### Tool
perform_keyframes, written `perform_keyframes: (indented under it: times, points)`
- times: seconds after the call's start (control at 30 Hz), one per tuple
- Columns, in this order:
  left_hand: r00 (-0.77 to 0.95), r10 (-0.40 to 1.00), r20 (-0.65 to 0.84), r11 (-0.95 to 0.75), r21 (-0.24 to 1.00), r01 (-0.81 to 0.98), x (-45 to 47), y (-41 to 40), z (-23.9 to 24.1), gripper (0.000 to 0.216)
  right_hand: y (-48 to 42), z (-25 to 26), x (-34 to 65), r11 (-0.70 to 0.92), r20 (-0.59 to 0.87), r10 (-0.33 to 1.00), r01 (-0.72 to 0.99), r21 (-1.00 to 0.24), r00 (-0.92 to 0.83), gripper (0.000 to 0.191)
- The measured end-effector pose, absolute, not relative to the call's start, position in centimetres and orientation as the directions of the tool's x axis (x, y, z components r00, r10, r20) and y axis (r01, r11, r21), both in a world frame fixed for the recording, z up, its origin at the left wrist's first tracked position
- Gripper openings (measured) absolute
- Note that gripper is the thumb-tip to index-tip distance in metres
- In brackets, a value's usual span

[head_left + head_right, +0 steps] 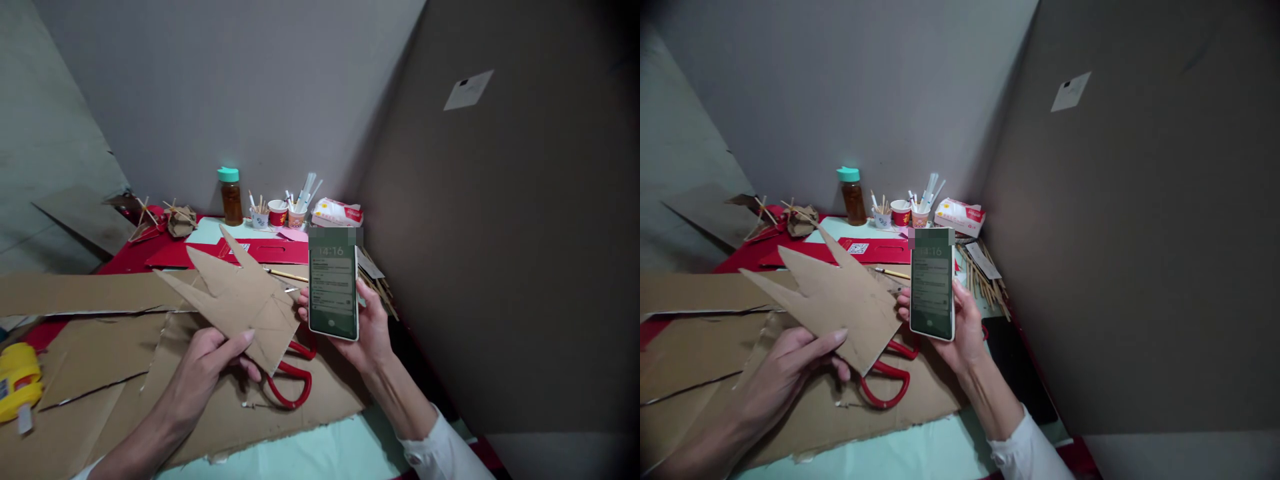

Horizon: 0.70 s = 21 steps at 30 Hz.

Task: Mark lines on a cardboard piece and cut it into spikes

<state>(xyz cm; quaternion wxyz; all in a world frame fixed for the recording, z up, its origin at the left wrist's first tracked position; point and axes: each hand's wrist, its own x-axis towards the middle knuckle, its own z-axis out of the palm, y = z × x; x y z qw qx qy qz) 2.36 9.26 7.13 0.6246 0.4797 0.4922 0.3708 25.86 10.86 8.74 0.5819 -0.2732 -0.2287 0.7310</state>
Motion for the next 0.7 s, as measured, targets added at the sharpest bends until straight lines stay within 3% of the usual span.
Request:
perform_keyframes:
  times: [0.37,0.7]
  points:
    - [0.230,0.940,-0.252,0.238,0.967,0.089,2.8,9.3,8.1,0.042,9.4,9.4,25.5,-0.275,0.099,0.890,-0.699,-0.661,-0.444,0.072]
    - [0.217,0.947,-0.239,0.205,0.964,0.167,2.8,9.2,8.6,0.045,8.7,10.7,25.4,-0.283,0.115,0.877,-0.695,-0.661,-0.467,0.082]
